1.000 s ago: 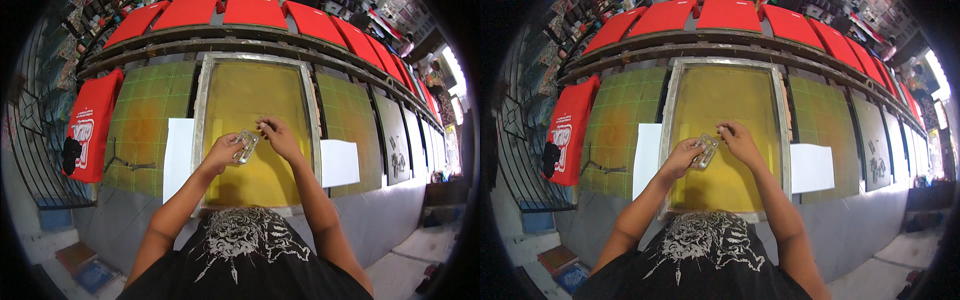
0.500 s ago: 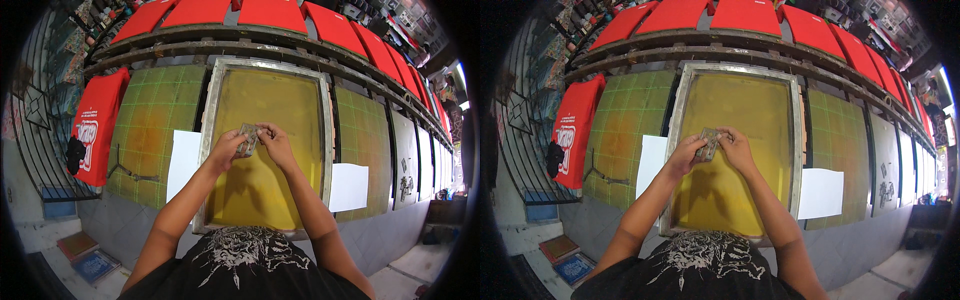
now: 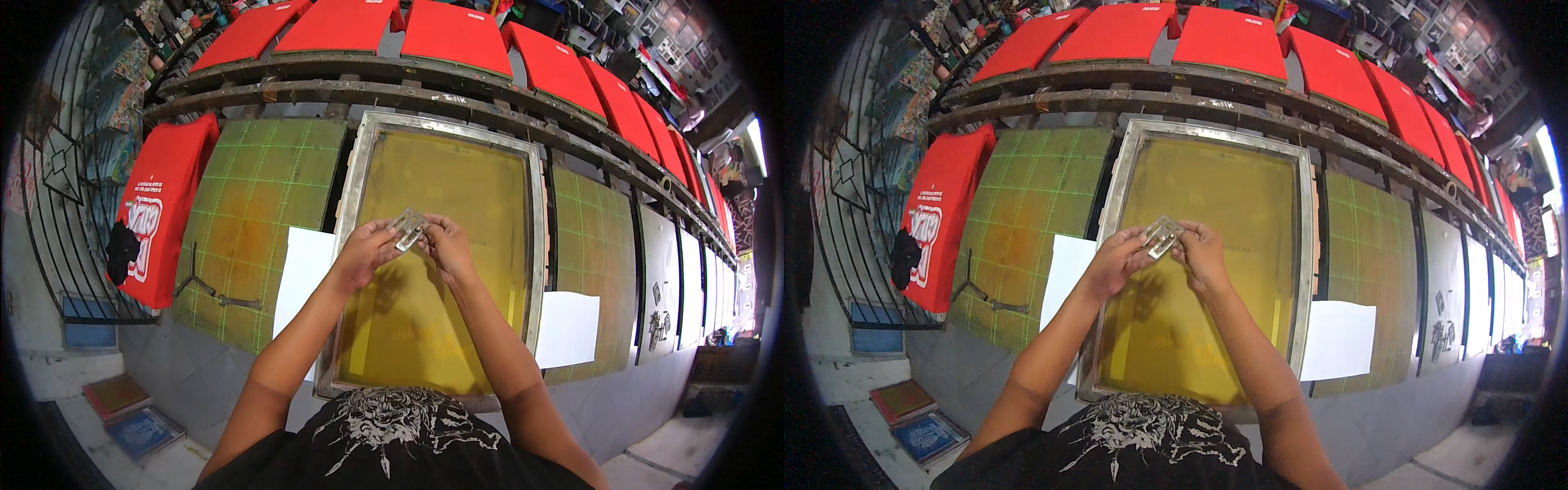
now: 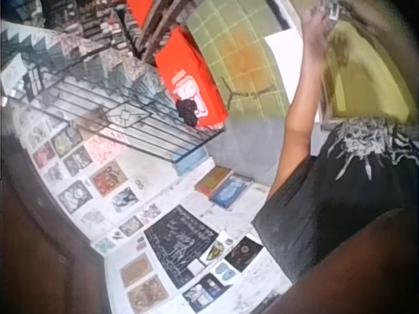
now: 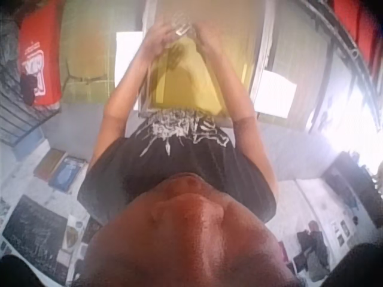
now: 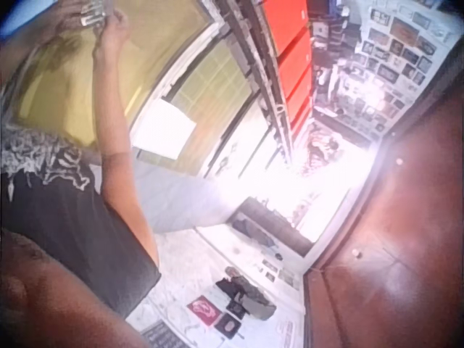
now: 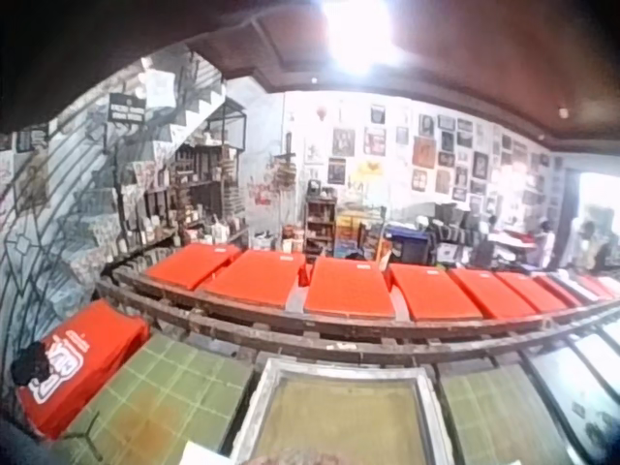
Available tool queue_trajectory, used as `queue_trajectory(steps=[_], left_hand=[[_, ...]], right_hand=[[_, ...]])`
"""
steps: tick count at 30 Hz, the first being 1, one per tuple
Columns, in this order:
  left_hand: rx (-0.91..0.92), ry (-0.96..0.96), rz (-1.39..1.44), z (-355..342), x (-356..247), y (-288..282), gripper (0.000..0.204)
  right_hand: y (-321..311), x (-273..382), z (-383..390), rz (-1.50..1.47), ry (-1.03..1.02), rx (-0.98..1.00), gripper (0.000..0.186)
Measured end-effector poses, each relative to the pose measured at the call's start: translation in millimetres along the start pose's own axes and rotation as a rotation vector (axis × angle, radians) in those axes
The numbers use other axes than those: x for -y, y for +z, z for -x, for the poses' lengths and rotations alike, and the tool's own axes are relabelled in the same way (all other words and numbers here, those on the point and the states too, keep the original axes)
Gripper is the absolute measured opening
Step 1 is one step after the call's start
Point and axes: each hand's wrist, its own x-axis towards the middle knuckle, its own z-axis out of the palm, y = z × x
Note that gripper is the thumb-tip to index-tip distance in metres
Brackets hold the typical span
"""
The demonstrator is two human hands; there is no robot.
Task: The person places a piece of paper onto a printing table, lowers a screen printing frame over it, and turns small metal adjustment screws on the frame by hand to align it with the paper.
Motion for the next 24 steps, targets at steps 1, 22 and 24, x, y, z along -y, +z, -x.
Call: queue_trajectory(steps=[1, 22, 24], left_hand=[[-0.014, -0.009, -0.008, -3, 4, -5, 0.027], [-0.212, 0.144, -0.332, -64, -25, 15, 0.029], [-0.156, 0.220, -0.273, -79, -20, 31, 0.029]], right_hand=[[0, 0, -3, 0.042, 0.014, 0.019, 0.018], [9, 19, -55, 0.894, -0.762, 0.039, 0.023], [-1, 30, -50, 0.930, -0.728, 0.017, 0.027]])
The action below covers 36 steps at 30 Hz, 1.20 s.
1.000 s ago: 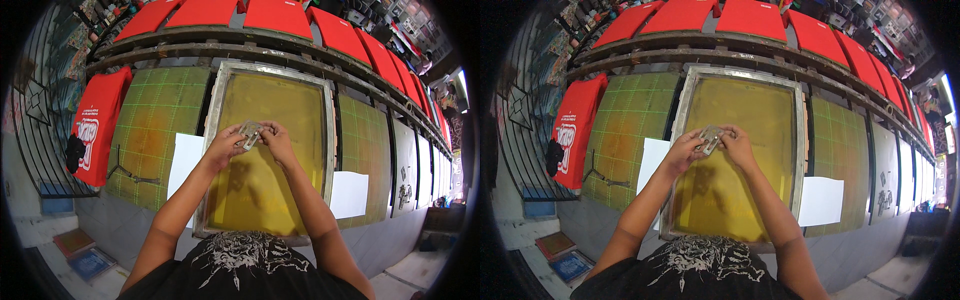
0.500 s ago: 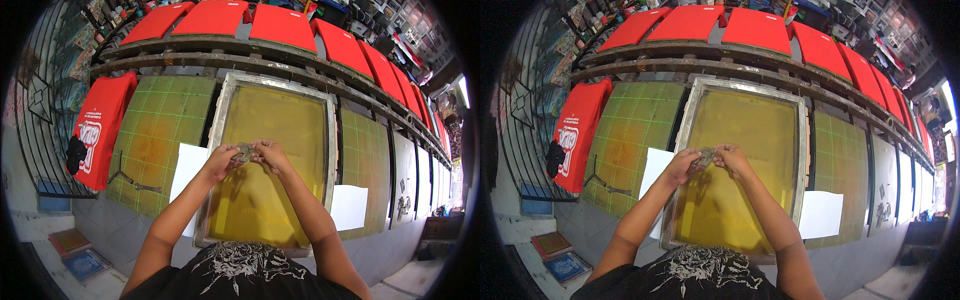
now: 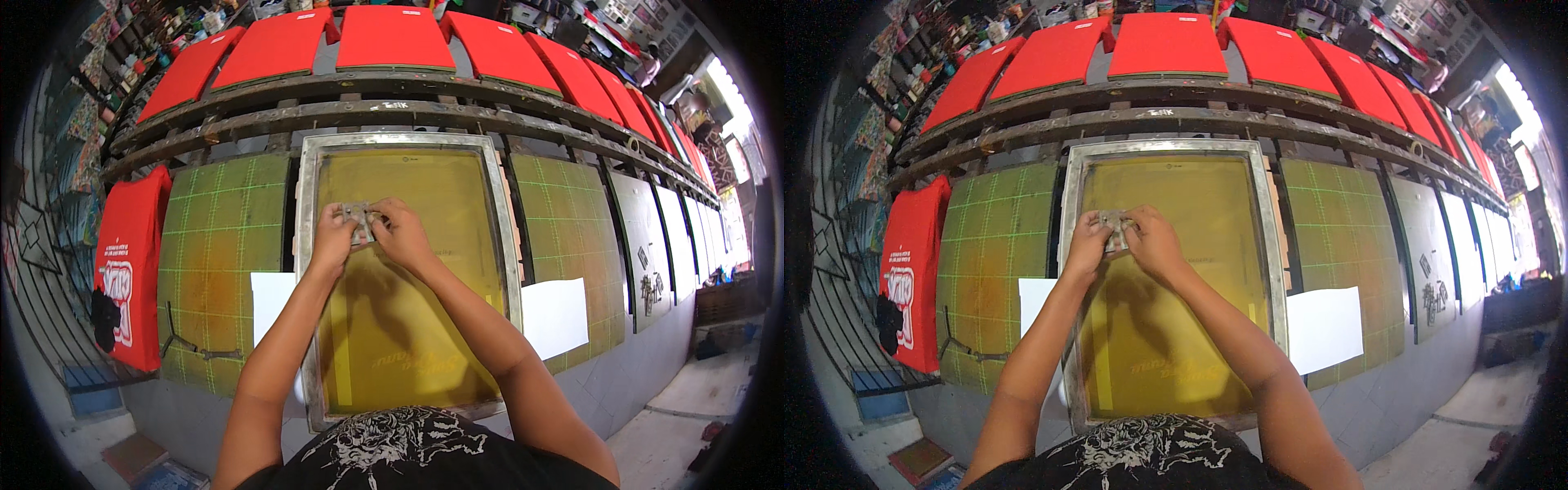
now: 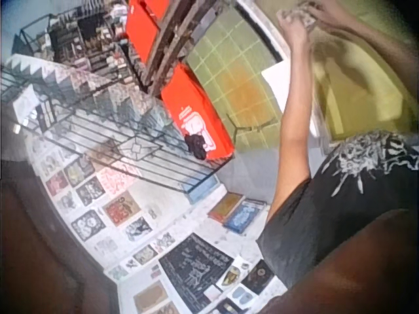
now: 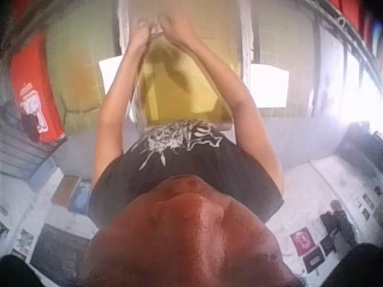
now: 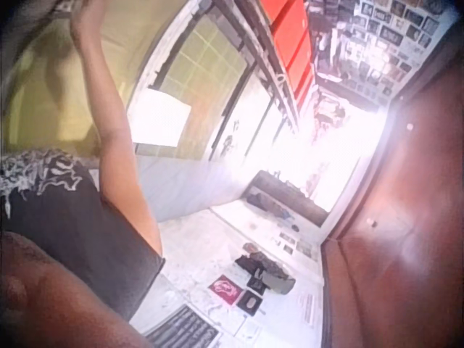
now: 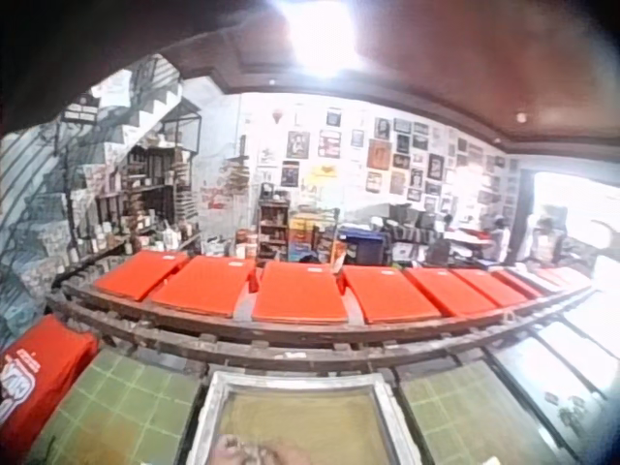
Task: The person places a piece of paper onto a printing table, lowers a screen printing frame over it, and turns small metal adjustment screws on the frame by hand to align it with the paper.
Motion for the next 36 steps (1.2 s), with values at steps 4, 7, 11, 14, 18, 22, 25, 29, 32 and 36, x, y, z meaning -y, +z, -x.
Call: queue_trajectory(steps=[4, 7, 11, 14, 18, 22, 25, 29, 32, 36], left_hand=[[0.069, 0.044, 0.043, -30, 9, 56, 0.027], [0.174, 0.061, 0.048, -51, 17, 95, 0.023], [0.319, -0.036, 0.083, -63, 21, 159, 0.018], [0.394, -0.135, 0.153, -94, 33, 185, 0.018], [0.414, -0.167, 0.166, -127, 43, 207, 0.019], [0.379, -0.157, 0.133, -133, 40, 225, 0.020], [0.427, -0.135, 0.156, -142, 40, 217, 0.021], [0.472, -0.115, 0.156, -144, 42, 211, 0.022], [0.465, -0.107, 0.173, -140, 44, 216, 0.022], [0.434, -0.138, 0.191, -136, 44, 219, 0.024]], right_hand=[[-33, -27, 3, -0.049, 0.099, -0.162, 0.028], [-66, -30, 0, -0.072, 0.176, -0.268, 0.030], [-120, -77, -5, 0.068, 0.141, -0.336, 0.033], [-143, -103, -18, 0.026, 0.188, -0.372, 0.036], [-161, -121, -37, 0.059, 0.200, -0.395, 0.041], [-169, -141, -42, 0.188, 0.138, -0.414, 0.040], [-170, -136, -46, 0.164, 0.179, -0.366, 0.040], [-172, -123, -48, 0.108, 0.174, -0.396, 0.038], [-175, -137, -46, 0.187, 0.081, -0.413, 0.039], [-176, -135, -42, 0.167, 0.176, -0.375, 0.045]])
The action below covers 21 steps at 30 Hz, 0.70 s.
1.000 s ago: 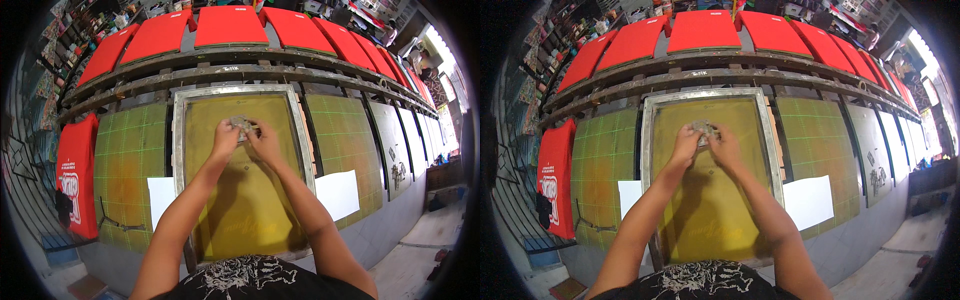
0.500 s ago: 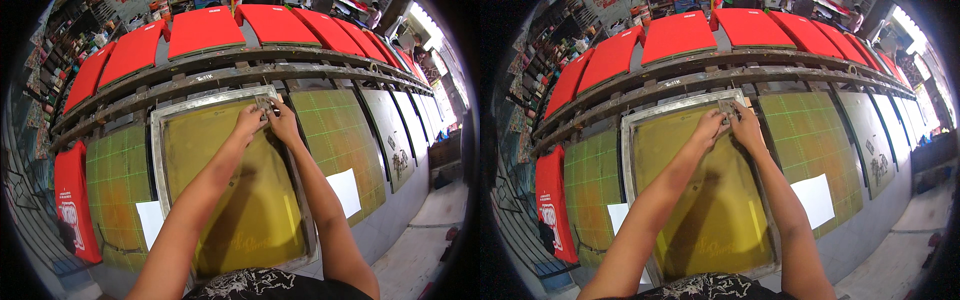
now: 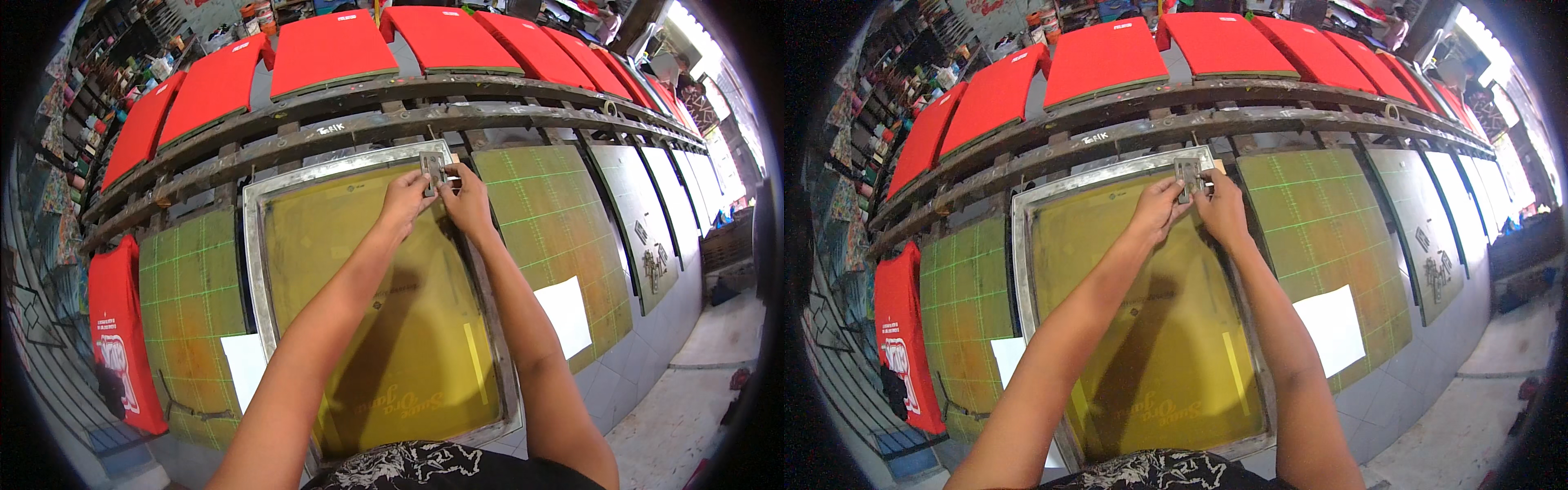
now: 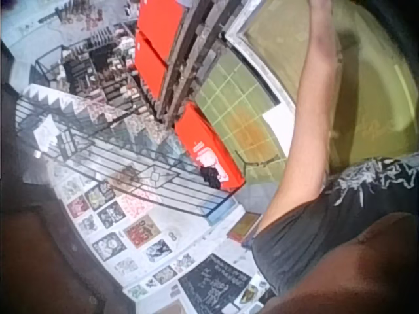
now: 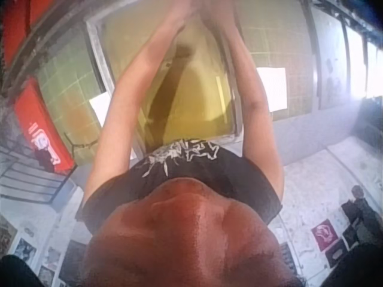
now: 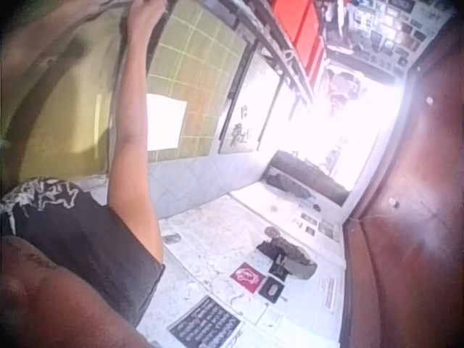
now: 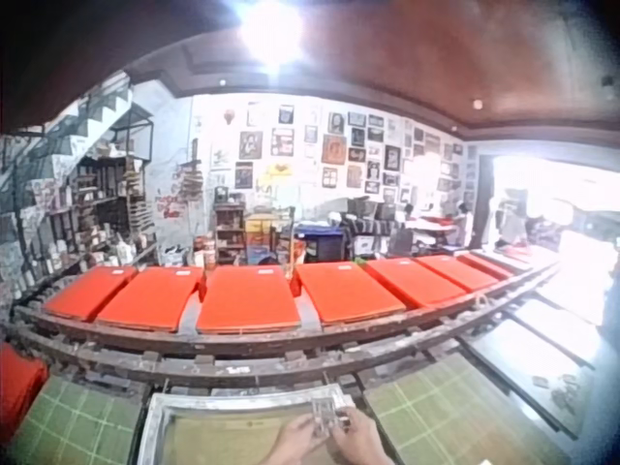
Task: The person places a piece of paper onto a printing table, lowers a screen printing frame over it, and turns small metal adjustment screws on the frame by hand to align it with the paper.
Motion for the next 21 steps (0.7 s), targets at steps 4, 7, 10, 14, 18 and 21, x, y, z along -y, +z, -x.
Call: queue_trajectory(steps=[4, 7, 10, 14, 18, 21], left_hand=[[0.021, 0.024, 0.047, -3, 4, -3, 0.026], [0.054, 0.001, 0.010, -4, 2, 10, 0.028], [-0.028, -0.046, -0.127, -2, -6, 24, 0.032], [-0.107, 0.038, -0.409, -12, -6, 10, 0.040], [-0.189, 0.235, -0.821, -13, -4, -18, 0.046], [-0.201, 0.425, -1.140, -9, -16, -34, 0.046]], right_hand=[[2, 17, 6, -0.100, -0.039, -0.091, 0.047], [0, -10, -2, -0.248, 0.090, -0.060, 0.039], [-9, -39, -24, -0.259, 0.092, 0.002, 0.038], [-8, -65, -70, -0.271, 0.034, -0.042, 0.037], [1, -95, -108, -0.419, 0.146, -0.077, 0.037], [9, -121, -123, -0.410, 0.161, -0.104, 0.039]])
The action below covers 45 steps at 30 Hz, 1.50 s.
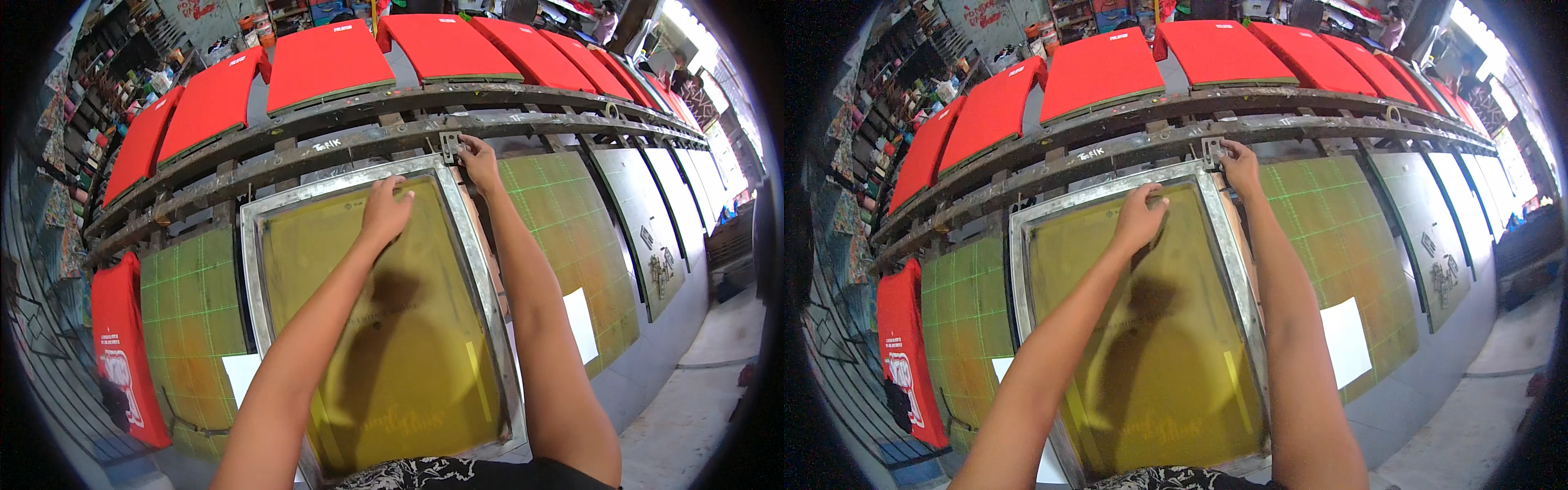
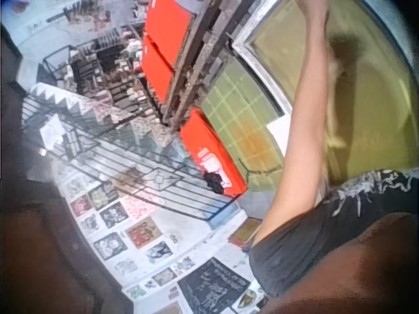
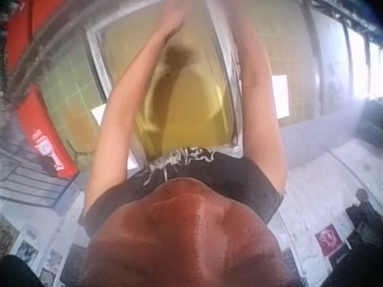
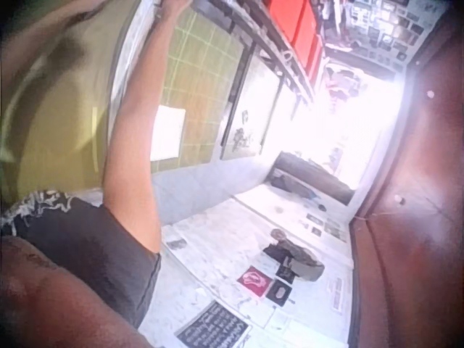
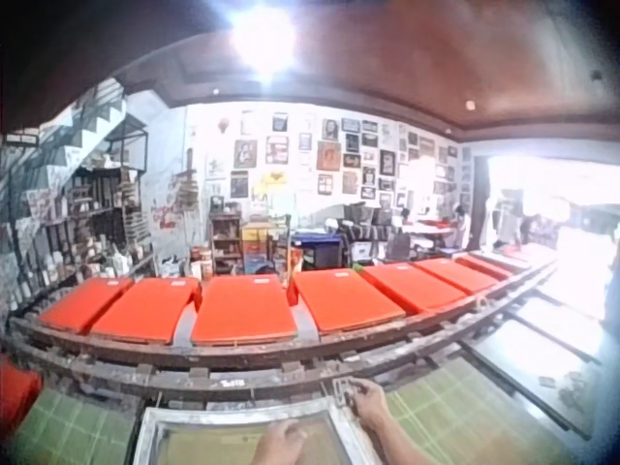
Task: The person places a piece of paper onto a printing table, lowers a screen printing frame over it, and turns small metal adjustment screws on the frame by hand to align it with the paper.
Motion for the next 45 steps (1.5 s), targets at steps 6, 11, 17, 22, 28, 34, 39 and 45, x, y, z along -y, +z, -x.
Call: queue_trajectory(steps=[6, 11, 17, 22, 28, 34, 39, 45], left_hand=[[0.048, 0.261, -0.266, -25, 4, -21, 0.047], [0.124, 0.308, -0.328, -51, -1, 3, 0.055], [0.173, 0.273, -0.461, -77, -2, 35, 0.057], [0.235, 0.193, -0.552, -78, -15, 53, 0.054], [0.254, 0.116, -0.584, -83, -10, 51, 0.054], [0.275, 0.104, -0.545, -88, -7, 54, 0.050], [0.260, 0.131, -0.560, -89, 1, 56, 0.048], [0.314, 0.074, -0.587, -90, -1, 53, 0.048]], right_hand=[[1, -13, -11, 0.159, -0.076, 0.068, 0.039], [6, 2, -2, -0.045, 0.051, 0.082, 0.037], [9, 13, 1, 0.002, 0.099, 0.128, 0.034], [3, -1, -2, -0.055, 0.113, 0.109, 0.034], [14, 4, -1, 0.040, 0.080, 0.146, 0.033], [7, -8, -16, 0.203, -0.024, 0.158, 0.027], [3, -9, -23, 0.248, -0.002, 0.214, 0.019], [17, 18, 2, 0.384, -0.097, 0.057, 0.021]])
